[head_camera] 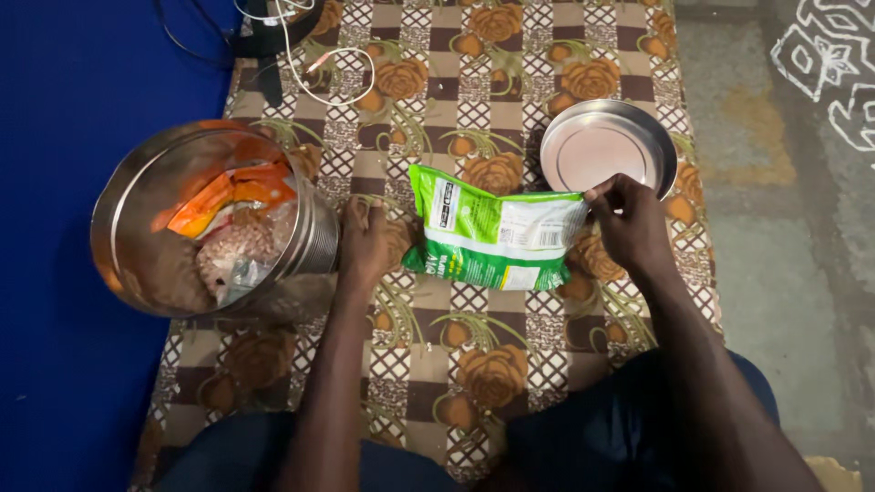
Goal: The person sits on a patterned mat and unpacks several food items from a large metal container. They place a green packet, an orange packet, and a small blue sachet onto the mat, then open a clear plastic bag of chickpeas and pour them into a metal plate.
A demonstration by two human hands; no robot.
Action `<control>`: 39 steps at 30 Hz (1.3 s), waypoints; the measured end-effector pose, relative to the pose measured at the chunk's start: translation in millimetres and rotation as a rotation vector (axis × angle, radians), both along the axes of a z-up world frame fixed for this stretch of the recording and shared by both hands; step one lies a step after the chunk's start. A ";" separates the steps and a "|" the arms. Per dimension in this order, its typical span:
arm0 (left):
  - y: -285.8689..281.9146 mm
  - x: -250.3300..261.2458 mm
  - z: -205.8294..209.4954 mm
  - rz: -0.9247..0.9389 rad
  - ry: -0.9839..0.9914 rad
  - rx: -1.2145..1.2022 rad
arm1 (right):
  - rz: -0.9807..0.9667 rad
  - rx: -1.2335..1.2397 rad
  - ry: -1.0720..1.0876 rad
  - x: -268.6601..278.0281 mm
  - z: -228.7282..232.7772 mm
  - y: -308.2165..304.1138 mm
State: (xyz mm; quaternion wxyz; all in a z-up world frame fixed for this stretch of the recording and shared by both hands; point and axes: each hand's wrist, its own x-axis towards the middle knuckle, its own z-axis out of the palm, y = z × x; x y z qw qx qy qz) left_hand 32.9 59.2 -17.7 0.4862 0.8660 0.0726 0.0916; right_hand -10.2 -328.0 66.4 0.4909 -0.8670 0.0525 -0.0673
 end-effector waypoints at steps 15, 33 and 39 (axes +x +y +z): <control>36.9 7.2 -3.3 0.125 0.080 -0.076 | -0.007 -0.056 0.092 -11.9 28.0 1.0; -65.1 -20.0 71.1 -0.165 0.039 -0.725 | 0.091 0.643 -0.056 -6.0 3.5 19.8; -66.2 -21.8 83.2 -0.093 0.017 -0.735 | -0.039 0.649 -0.181 -19.4 14.2 38.9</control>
